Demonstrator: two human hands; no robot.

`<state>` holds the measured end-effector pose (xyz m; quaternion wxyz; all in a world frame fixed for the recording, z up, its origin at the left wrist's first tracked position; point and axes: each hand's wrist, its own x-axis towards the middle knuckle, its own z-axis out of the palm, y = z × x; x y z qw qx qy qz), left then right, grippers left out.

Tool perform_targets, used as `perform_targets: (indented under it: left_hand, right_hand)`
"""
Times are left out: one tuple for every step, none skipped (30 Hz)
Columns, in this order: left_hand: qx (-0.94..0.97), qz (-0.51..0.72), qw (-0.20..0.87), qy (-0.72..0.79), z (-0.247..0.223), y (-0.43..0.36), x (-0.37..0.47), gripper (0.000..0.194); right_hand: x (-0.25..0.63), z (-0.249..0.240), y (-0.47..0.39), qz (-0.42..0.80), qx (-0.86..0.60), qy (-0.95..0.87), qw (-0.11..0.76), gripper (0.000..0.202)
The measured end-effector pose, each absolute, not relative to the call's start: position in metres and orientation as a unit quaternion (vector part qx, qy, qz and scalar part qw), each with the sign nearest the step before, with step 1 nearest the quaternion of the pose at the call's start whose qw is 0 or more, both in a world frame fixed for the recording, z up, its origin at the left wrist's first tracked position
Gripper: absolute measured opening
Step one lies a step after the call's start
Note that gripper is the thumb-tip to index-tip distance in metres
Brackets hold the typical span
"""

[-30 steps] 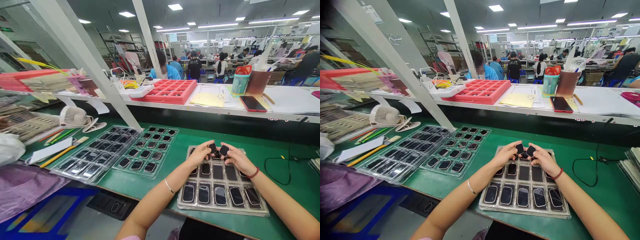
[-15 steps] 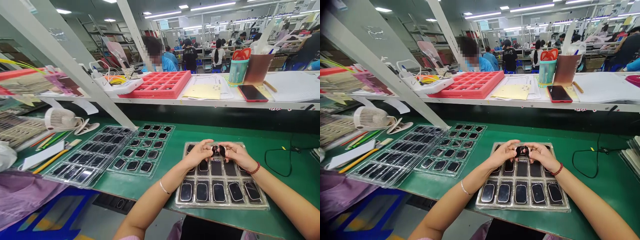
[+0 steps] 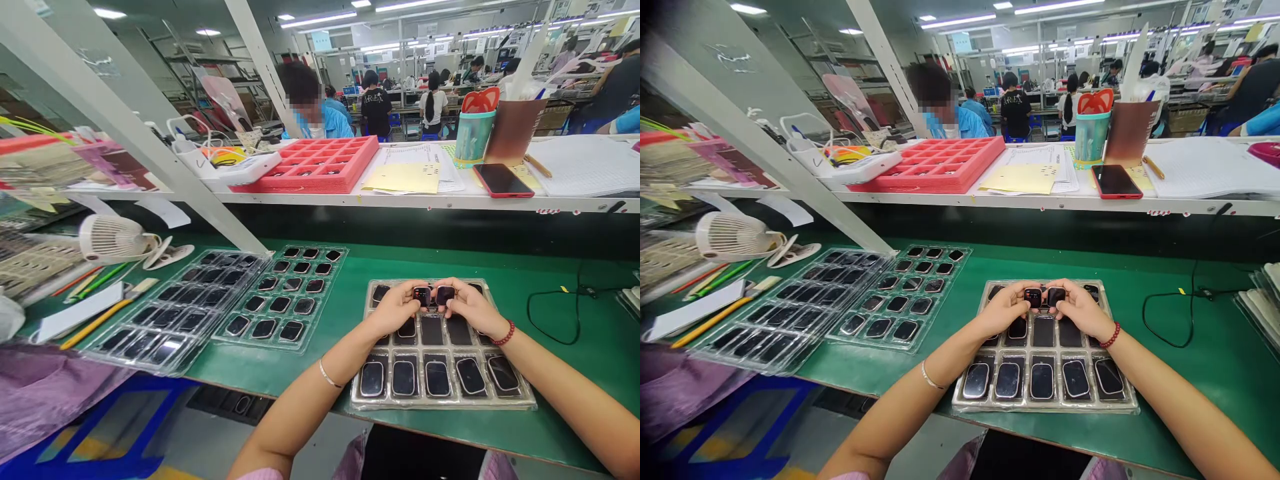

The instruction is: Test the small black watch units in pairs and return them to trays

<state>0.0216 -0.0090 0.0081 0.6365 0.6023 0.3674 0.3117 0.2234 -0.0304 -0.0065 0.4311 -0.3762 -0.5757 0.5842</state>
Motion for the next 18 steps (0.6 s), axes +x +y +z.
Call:
perform_targets:
  left_hand:
    - [0.606,0.311,0.632,0.369,0.0078,-0.0089,0.0214,0.038]
    - [0.611,0.312,0.626,0.372,0.0075,-0.0087,0.0211,0.035]
    - [0.614,0.312,0.620,0.376,0.0072,-0.0085,0.0207,0.034]
    - [0.617,0.313,0.614,0.381,0.0071,-0.0082,0.0203,0.033]
    - [0.618,0.314,0.609,0.386,0.0070,-0.0079,0.0199,0.033]
    - [0.618,0.315,0.606,0.390,0.0069,-0.0075,0.0195,0.034]
    - [0.618,0.316,0.603,0.393,0.0067,-0.0071,0.0192,0.035]
    - [0.618,0.317,0.601,0.394,0.0064,-0.0068,0.0190,0.035]
    - [0.619,0.320,0.599,0.394,0.0058,-0.0064,0.0188,0.035]
    - [0.620,0.322,0.598,0.392,0.0051,-0.0061,0.0187,0.035]
    - [0.621,0.324,0.598,0.390,0.0042,-0.0058,0.0188,0.035]
    - [0.619,0.326,0.599,0.389,0.0033,-0.0056,0.0190,0.034]
    - [0.615,0.329,0.602,0.388,0.0023,-0.0056,0.0193,0.032]
    - [0.610,0.334,0.606,0.386,0.0016,-0.0056,0.0197,0.031]
    - [0.605,0.341,0.609,0.382,0.0011,-0.0058,0.0201,0.031]
    - [0.601,0.347,0.613,0.377,0.0012,-0.0060,0.0205,0.034]
    - [0.598,0.351,0.616,0.373,0.0016,-0.0061,0.0206,0.037]
    - [0.595,0.353,0.619,0.371,0.0026,-0.0063,0.0206,0.039]
  right_hand:
    - [0.2237,-0.0061,-0.0305,0.583,-0.376,-0.578,0.430,0.029]
    - [0.2242,-0.0057,-0.0305,0.586,-0.376,-0.576,0.429,0.028]
    - [0.2249,-0.0056,-0.0303,0.592,-0.377,-0.570,0.427,0.027]
    - [0.2256,-0.0055,-0.0300,0.599,-0.377,-0.564,0.426,0.026]
    - [0.2263,-0.0055,-0.0298,0.605,-0.377,-0.558,0.425,0.026]
    - [0.2269,-0.0056,-0.0295,0.610,-0.377,-0.553,0.423,0.027]
    - [0.2273,-0.0056,-0.0293,0.613,-0.377,-0.550,0.423,0.028]
    - [0.2274,-0.0056,-0.0291,0.614,-0.377,-0.549,0.423,0.030]
    - [0.2274,-0.0056,-0.0291,0.614,-0.376,-0.549,0.424,0.031]
    - [0.2271,-0.0055,-0.0291,0.614,-0.376,-0.549,0.424,0.031]
    - [0.2266,-0.0055,-0.0293,0.612,-0.379,-0.551,0.424,0.031]
    - [0.2260,-0.0053,-0.0296,0.607,-0.382,-0.554,0.422,0.030]
    - [0.2254,-0.0050,-0.0299,0.600,-0.388,-0.560,0.419,0.028]
    - [0.2247,-0.0045,-0.0304,0.592,-0.395,-0.567,0.414,0.026]
    - [0.2240,-0.0039,-0.0308,0.585,-0.400,-0.575,0.409,0.026]
    - [0.2235,-0.0032,-0.0313,0.580,-0.402,-0.581,0.406,0.027]
    - [0.2232,-0.0026,-0.0316,0.577,-0.403,-0.584,0.404,0.028]
    - [0.2232,-0.0022,-0.0317,0.577,-0.403,-0.585,0.404,0.028]
